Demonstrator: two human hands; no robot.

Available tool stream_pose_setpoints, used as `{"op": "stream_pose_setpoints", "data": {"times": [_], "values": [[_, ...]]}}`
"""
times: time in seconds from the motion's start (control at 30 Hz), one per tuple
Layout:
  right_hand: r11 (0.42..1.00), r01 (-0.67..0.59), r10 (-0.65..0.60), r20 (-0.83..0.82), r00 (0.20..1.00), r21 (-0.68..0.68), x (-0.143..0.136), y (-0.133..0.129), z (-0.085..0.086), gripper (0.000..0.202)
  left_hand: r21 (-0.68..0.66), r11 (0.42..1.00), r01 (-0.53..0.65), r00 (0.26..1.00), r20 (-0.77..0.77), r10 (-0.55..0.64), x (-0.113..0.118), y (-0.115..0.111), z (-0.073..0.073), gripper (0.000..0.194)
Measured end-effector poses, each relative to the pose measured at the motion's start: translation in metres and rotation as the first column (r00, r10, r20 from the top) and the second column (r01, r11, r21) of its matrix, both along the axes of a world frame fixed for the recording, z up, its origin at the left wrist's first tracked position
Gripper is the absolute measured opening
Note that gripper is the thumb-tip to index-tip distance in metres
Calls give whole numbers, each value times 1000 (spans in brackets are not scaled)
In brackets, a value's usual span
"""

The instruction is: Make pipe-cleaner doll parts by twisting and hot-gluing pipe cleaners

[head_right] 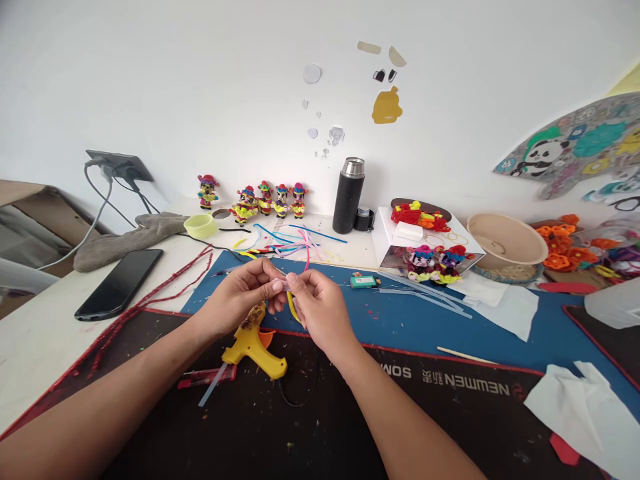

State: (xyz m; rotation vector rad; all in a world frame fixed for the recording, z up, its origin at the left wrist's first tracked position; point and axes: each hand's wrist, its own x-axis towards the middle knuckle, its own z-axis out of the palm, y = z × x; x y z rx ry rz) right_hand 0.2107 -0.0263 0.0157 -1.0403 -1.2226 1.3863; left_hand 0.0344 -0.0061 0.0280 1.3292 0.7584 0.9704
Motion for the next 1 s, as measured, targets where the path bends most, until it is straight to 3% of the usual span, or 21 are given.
{"op": "stream_pose_setpoints", "data": {"times": [0.2, 0.4, 0.63, 1.0], "values": [[999, -43, 43, -2, 999, 7, 0, -1, -1, 43, -1, 1000, -24, 1000, 15, 24, 0, 1, -1, 33], [999, 1, -2, 34, 999, 44, 0, -1, 0, 46, -28, 999, 15, 1000, -1, -16, 0, 1, 0, 35], [999, 14, -16, 64, 998, 34, 1, 0, 0, 48, 37, 999, 29, 999, -35, -28, 0, -1, -1, 32], [999, -33, 33, 31, 999, 20, 0, -1, -2, 46, 23, 999, -29, 999, -15, 29, -1, 1, 0, 34]]}}
